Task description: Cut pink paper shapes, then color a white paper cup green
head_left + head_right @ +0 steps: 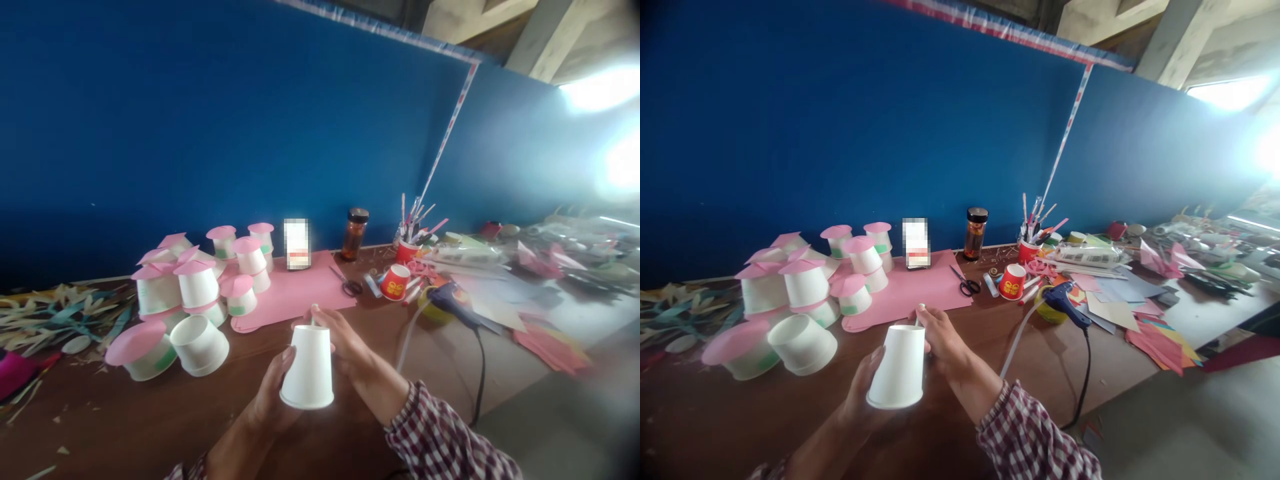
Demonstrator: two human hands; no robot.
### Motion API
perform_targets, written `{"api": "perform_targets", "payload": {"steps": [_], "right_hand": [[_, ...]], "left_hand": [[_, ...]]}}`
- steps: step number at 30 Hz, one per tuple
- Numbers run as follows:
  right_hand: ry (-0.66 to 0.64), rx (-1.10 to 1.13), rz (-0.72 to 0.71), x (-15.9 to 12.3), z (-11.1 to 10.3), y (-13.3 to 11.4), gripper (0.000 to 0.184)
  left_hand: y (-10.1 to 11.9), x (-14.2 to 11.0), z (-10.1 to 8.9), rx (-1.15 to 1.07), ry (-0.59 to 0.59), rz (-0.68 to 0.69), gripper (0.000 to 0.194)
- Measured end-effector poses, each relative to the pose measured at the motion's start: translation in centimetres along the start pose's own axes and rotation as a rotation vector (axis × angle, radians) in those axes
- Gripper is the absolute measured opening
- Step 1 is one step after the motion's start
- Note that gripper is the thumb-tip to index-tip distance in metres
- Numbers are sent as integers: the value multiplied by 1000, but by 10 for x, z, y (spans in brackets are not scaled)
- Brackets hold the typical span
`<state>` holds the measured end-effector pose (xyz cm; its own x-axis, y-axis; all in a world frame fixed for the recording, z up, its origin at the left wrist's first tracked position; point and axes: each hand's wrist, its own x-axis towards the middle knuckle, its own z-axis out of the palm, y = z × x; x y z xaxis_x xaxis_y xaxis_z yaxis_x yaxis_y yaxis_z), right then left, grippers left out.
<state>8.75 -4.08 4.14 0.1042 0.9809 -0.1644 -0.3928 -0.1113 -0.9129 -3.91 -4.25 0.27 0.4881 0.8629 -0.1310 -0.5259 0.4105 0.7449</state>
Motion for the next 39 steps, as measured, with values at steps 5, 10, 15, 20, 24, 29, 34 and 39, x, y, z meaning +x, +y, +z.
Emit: {"api": "perform_targets", "payload": {"steps": [5, 10, 15, 20, 24, 29, 34, 39], "right_hand": [[35, -49, -37, 5, 3, 9, 37], [213, -427, -119, 27, -13, 5, 51], [498, -810, -274, 63, -80, -35, 46], [460, -1242, -205, 75, -115, -48, 19], [387, -1496, -163, 84, -103, -35, 15], [333, -1676, -31, 95, -95, -30, 17], [394, -1755, 159, 103, -105, -37, 30], [423, -1795, 210, 110, -108, -39, 31]], "left_hand": [[-1, 5, -3, -50, -119, 45, 39], [-2, -5, -1, -14, -247, -64, 49], [-2, -23, 8, 197, -483, -261, 51], [2, -14, 15, 219, -501, -304, 56], [-5, -6, 5, 153, -418, -305, 50], [-11, -5, -2, 129, -382, -300, 49], [-8, -6, 2, 126, -383, -320, 49], [-9, -6, 2, 88, -359, -318, 47]]}}
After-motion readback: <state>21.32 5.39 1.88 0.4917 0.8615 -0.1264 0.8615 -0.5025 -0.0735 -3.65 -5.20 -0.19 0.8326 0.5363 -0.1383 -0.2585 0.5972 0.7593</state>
